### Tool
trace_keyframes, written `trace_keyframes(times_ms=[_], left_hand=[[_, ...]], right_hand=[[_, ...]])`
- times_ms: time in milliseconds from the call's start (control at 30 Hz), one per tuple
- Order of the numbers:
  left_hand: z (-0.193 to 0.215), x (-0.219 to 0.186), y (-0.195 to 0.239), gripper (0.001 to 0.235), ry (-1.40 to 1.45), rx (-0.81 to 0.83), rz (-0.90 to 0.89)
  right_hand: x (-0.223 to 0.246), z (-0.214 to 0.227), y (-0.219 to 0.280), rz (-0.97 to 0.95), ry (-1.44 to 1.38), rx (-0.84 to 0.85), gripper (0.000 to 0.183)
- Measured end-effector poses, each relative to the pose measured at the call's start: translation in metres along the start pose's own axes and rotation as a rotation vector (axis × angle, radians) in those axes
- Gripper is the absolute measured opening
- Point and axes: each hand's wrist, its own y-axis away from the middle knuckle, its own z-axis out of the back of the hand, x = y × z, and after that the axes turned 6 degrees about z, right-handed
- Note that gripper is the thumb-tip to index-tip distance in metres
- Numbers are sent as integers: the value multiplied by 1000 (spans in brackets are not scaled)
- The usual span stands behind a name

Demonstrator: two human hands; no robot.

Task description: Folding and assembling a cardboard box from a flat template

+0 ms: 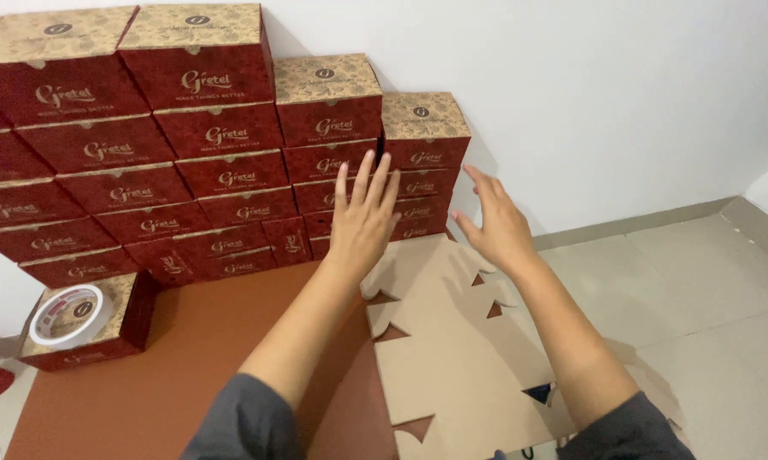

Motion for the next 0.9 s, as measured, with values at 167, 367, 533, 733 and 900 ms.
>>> trace_keyframes(times_ms=[167, 367, 533, 733, 900], left_hand=[[48, 1, 118, 53, 301, 411, 55], [73, 9, 284, 60, 389, 474, 270], [92, 19, 339, 63, 286, 340, 372], [107, 28, 332, 59, 282, 687, 356], [110, 27, 332, 58, 266, 649, 353]], right_hand=[[56, -4, 86, 12, 23, 363, 65], [125, -91, 201, 223, -105, 605, 66], [176, -153, 244, 331, -198, 508, 64], [188, -171, 254, 314, 17, 388, 63], [187, -139, 258, 407, -96, 447, 58]])
